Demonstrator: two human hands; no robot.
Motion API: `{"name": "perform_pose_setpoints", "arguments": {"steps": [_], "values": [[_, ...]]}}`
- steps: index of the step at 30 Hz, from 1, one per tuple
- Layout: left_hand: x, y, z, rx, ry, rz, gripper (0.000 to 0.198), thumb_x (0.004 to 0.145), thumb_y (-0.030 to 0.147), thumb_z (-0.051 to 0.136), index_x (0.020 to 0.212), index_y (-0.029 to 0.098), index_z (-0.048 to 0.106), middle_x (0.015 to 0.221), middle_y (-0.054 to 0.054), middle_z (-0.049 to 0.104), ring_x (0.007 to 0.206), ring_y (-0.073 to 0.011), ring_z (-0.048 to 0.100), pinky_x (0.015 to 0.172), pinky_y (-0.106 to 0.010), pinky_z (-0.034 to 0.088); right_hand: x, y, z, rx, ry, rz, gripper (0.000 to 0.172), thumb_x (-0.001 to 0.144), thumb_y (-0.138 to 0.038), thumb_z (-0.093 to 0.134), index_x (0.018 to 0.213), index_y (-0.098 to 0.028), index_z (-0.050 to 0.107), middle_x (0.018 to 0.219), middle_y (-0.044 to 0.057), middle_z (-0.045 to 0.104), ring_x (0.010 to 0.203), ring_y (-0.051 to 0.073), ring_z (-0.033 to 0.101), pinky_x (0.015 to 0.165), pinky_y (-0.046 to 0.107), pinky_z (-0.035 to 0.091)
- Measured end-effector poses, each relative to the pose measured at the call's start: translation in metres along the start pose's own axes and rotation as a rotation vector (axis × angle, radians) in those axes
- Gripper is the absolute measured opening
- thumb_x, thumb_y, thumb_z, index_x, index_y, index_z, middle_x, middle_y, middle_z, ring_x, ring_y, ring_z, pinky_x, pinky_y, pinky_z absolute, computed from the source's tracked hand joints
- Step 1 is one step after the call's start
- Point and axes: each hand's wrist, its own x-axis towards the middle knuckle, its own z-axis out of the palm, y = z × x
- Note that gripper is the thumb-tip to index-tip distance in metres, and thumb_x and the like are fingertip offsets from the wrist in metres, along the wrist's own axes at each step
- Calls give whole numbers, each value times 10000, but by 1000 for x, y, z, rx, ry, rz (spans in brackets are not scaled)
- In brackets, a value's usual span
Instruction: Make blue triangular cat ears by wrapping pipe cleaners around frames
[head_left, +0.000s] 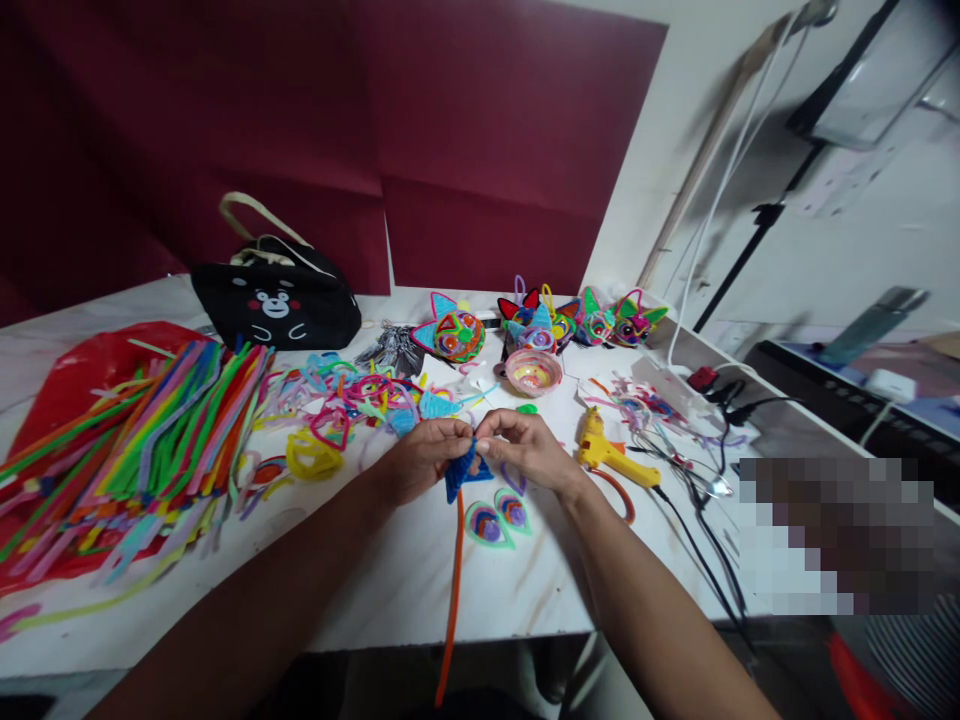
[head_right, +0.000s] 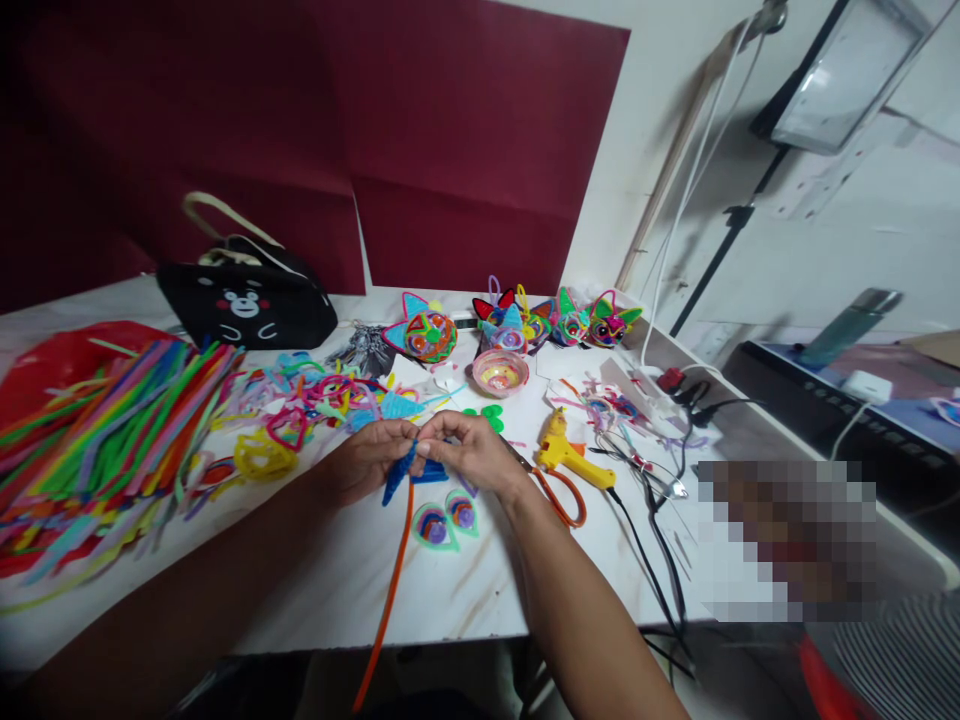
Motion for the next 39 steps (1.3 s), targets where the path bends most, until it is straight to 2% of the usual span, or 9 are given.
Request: {"name": "perform_pose_setpoints", "arguments": {"steps": [6, 13, 15, 18, 21, 24, 30, 39], "values": [[0, -1, 0, 36, -23, -23, 252, 674, 350, 715, 741, 132, 609, 632, -56, 630, 591, -135, 575, 547, -224, 416, 1, -2, -1, -98, 89, -61, 285, 683, -421, 715, 783, -190, 582, 727, 5, 574, 688, 132, 537, 656, 263, 433], [-1, 1, 7, 16, 1, -8, 266, 651, 338, 737, 747, 129, 602, 625, -45, 624, 582, -125, 570, 568, -225, 424, 4, 5, 2, -126, 175, -125, 276, 667, -400, 732, 718, -186, 566, 694, -6, 564, 681, 135, 538, 681, 277, 431], [0, 1, 9, -3, 52, 50, 253, 657, 322, 736, 747, 136, 590, 633, -32, 620, 594, -123, 572, 595, -232, 433, 6, 7, 2, -43, 184, -98, 270, 671, -389, 732, 735, -187, 565, 671, -13, 575, 637, 129, 551, 656, 277, 438], [3, 1, 12, 32, 217, 159, 259, 640, 304, 747, 765, 146, 584, 646, -11, 613, 581, -113, 556, 567, -223, 418, 8, 6, 2, 61, 208, -32, 273, 679, -411, 718, 779, -186, 599, 651, -8, 602, 604, 127, 559, 619, 270, 446], [5, 0, 11, 151, 361, 238, 264, 645, 313, 739, 788, 148, 592, 636, 5, 608, 545, -102, 532, 534, -214, 394, 9, 4, 3, 56, 269, -15, 290, 681, -435, 704, 782, -171, 640, 645, 1, 610, 617, 121, 547, 616, 258, 442], [7, -1, 11, 241, 441, 299, 255, 646, 324, 732, 777, 148, 603, 655, 10, 615, 587, -111, 551, 575, -221, 407, 10, 6, 5, 40, 278, -3, 300, 647, -422, 727, 776, -164, 643, 634, -11, 590, 590, 103, 514, 579, 237, 416], [7, -3, 11, 315, 476, 318, 268, 641, 351, 730, 786, 148, 633, 711, -4, 645, 656, -133, 583, 624, -233, 425, 11, 16, 5, 9, 308, 17, 241, 651, -365, 711, 733, -157, 624, 574, -37, 515, 514, 77, 421, 491, 214, 341], [6, -3, 12, 422, 502, 347, 263, 661, 346, 718, 829, 162, 632, 723, -20, 667, 685, -156, 619, 645, -248, 459, 12, 15, 5, 28, 313, 19, 217, 651, -344, 704, 699, -156, 607, 580, -32, 519, 512, 75, 415, 492, 213, 332]]}}
